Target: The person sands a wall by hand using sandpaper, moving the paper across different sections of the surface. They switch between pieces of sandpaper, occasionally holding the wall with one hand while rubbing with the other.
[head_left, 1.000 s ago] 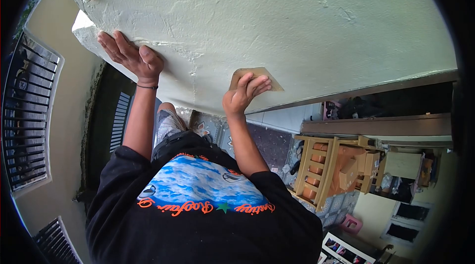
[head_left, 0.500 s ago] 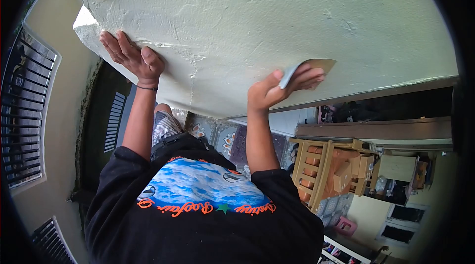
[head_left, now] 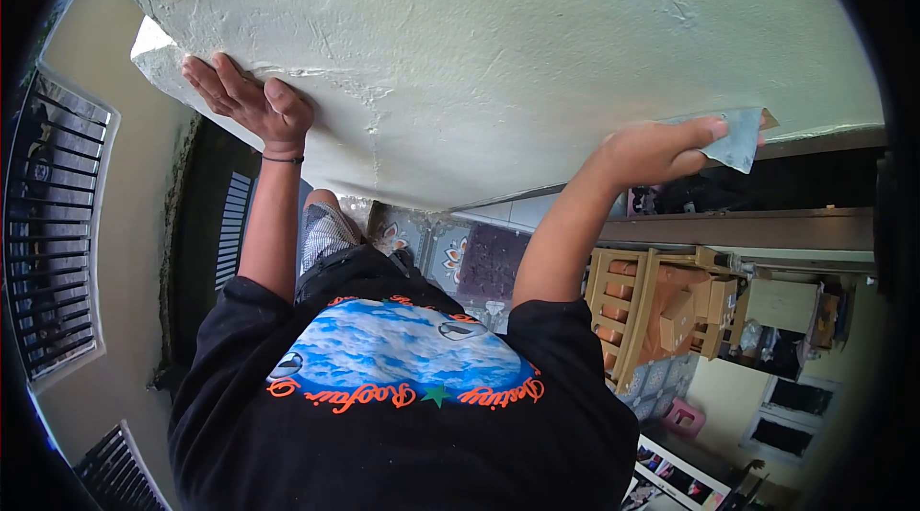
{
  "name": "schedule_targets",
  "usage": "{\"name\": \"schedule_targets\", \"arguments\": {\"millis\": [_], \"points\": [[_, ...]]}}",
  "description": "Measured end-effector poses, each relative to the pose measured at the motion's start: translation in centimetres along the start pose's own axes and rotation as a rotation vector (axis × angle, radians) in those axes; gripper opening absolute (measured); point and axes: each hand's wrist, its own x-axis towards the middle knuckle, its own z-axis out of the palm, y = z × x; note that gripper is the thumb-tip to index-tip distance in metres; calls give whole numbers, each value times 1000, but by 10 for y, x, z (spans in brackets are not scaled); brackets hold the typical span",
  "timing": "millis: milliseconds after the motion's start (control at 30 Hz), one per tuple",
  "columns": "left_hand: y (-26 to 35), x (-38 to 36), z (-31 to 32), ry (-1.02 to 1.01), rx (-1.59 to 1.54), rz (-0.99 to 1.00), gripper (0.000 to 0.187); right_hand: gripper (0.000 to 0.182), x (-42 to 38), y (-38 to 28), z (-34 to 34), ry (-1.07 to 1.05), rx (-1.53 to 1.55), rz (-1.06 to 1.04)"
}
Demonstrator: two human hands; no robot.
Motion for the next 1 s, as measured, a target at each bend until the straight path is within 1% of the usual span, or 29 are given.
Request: {"name": "schedule_targets", "arguments": {"millis": [67, 133, 200, 267, 300, 367, 400, 467, 500, 567, 600, 633, 667, 733, 767, 833, 867, 933, 967, 1000], "points": [[0, -1, 1, 5, 8, -6, 61, 63, -8, 13, -3, 48, 70, 151], [-3, -2, 3, 32, -24, -15, 61, 59, -39, 26, -2, -104, -171, -456], [-5, -3, 2, 26, -15, -11, 61, 60, -106, 68, -23, -336, -471, -562], [-3, -2, 3, 21, -21, -12, 62, 56, -183, 101, -42, -545, -464, -503], [1, 0, 4, 22, -31, -5, 61, 56, -187, 112, -49, -527, -480, -504], [0, 1, 3, 18, -18, -16, 61, 58, -198, 122, -55, -550, -409, -359], [1, -2, -1, -2, -26, -13, 61, 59, -177, 120, -49, -462, -385, -346], [-1, 0, 3, 19, -21, -2, 61, 56, -114, 94, -29, -244, -421, -474], [-1, 1, 3, 24, -25, 5, 61, 53, -87, 82, -25, -172, -407, -505], [-1, 1, 5, 23, -26, 3, 61, 54, -44, 56, -19, -82, -441, -516], [-1, 0, 3, 17, -22, -4, 60, 55, -23, 44, -19, -60, -421, -482], [-1, -1, 1, 10, -15, -2, 61, 56, -6, 24, -12, -46, -172, -398], [-1, 0, 1, 4, -9, 0, 61, 56, 1, 26, -15, -52, -172, -388], [-2, -1, 1, 10, -18, 8, 60, 57, 15, 29, -16, -24, -24, -29], [-1, -1, 1, 12, -17, 0, 61, 56, 4, 30, -16, -72, -69, -163], [-1, 0, 3, 21, -13, -11, 61, 57, -41, 43, -17, -139, -328, -472], [-1, 0, 2, 14, -16, -12, 61, 57, -74, 67, -24, -200, -447, -528], [0, -1, 1, 7, -19, -17, 61, 57, -159, 106, -40, -394, -413, -404], [-1, -1, 0, -10, -9, -12, 62, 60, -195, 114, -47, -480, -396, -330], [-2, -1, 0, -25, -1, -4, 62, 63, -216, 125, -57, -598, -470, -336]]}}
